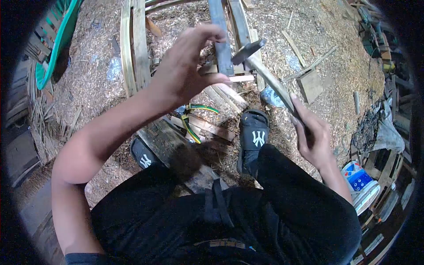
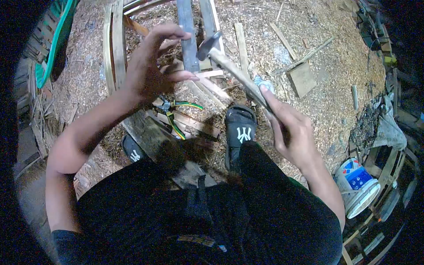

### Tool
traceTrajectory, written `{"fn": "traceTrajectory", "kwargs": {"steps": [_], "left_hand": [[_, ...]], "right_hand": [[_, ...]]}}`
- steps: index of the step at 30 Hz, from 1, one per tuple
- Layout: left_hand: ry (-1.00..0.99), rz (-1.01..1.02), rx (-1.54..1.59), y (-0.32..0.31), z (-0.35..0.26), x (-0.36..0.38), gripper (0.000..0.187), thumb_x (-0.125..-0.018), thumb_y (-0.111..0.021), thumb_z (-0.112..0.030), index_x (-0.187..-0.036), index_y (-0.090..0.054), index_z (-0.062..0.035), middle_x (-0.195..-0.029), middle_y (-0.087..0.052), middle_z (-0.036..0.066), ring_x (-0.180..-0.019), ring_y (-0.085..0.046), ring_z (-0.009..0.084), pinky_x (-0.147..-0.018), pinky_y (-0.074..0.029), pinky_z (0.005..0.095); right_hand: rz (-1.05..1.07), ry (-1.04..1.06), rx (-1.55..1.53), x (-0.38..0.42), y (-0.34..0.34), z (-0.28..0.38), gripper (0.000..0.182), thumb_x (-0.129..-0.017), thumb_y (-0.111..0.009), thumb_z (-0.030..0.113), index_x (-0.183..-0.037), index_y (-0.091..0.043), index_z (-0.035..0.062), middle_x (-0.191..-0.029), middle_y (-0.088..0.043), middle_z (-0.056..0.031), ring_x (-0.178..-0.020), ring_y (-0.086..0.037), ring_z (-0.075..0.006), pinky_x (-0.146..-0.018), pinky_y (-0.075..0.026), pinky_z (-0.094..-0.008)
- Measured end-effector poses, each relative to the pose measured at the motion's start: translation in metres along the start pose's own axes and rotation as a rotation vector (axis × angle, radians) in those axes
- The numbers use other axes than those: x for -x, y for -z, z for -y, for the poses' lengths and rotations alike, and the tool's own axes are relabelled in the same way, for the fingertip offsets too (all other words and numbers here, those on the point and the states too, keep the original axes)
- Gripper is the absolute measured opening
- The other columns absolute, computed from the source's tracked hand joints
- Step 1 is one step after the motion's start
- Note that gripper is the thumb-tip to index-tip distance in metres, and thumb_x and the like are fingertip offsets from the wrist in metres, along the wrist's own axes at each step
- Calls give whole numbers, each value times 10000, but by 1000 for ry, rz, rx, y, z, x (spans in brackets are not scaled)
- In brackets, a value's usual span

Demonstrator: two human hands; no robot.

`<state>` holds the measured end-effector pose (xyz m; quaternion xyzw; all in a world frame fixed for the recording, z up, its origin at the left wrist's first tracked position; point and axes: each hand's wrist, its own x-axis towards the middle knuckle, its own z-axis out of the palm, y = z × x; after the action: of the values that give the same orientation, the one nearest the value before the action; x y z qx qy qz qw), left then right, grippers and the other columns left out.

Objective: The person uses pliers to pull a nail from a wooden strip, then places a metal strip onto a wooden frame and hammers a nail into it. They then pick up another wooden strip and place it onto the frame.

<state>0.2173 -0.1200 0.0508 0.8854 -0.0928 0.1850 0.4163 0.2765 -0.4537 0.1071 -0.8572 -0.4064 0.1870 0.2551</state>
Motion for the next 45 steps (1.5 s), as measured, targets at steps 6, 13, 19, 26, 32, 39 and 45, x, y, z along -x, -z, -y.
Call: {"fn": "traceTrajectory", "kwargs": {"steps": [6,13,19,26,32,39,45], "left_hand": [[16,-7,-42,-2,3,4,883,-633,-964,-144,-1364,-468,-134,-1318,-614,92,-1232,-628,252,-1064,-531,403],[18,6,-27,-2,1,4,878,-634,-965,-139,-1361,-474,-126,-1321,-587,94,-1246,-614,254,-1062,-524,412],[-39,2,-107,1,1,2,894,-635,-961,-137,-1374,-459,-134,-1365,-549,66,-1259,-603,237,-1100,-522,454],[-59,-21,-17,-3,8,3,812,-688,-932,-265,-1309,-435,-99,-1194,-511,115,-1126,-520,322,-1008,-460,424],[-110,52,-132,4,21,-1,1020,-673,-908,-524,-1336,-334,-4,-1244,-447,190,-1188,-487,324,-983,-473,475],[665,235,486,7,13,-19,289,-1017,-668,-247,-1183,-636,-13,-772,-645,-19,-676,-553,82,-656,-457,286],[624,361,725,18,25,-20,290,-994,-701,-213,-1208,-646,-24,-808,-659,-21,-667,-528,56,-636,-438,257]], "right_hand": [[-197,245,79,-1,-2,-5,558,-883,-601,-132,-1431,-548,-44,-1206,-712,-238,-976,-741,-295,-829,-574,-341],[-179,-21,-84,16,2,-6,564,-886,-609,-135,-1440,-523,-71,-1063,-732,-222,-806,-707,-261,-748,-578,-367],[-427,43,-148,19,-7,-13,650,-876,-649,-113,-1476,-559,120,-1098,-726,-227,-867,-730,-318,-791,-584,-394],[-432,205,23,11,-11,-13,638,-879,-660,-102,-1475,-559,101,-998,-719,-222,-803,-716,-292,-735,-572,-405],[-121,114,33,0,1,-5,548,-877,-672,-97,-1413,-591,-13,-1006,-725,-196,-734,-682,-271,-721,-569,-389],[-208,42,-153,-4,-10,-1,502,-937,-623,-46,-1434,-564,-19,-1299,-676,-251,-1106,-719,-290,-942,-539,-364],[-198,-110,-321,-7,-21,-3,510,-953,-610,-57,-1456,-539,-16,-1368,-637,-242,-1226,-664,-300,-1039,-504,-374]]}}
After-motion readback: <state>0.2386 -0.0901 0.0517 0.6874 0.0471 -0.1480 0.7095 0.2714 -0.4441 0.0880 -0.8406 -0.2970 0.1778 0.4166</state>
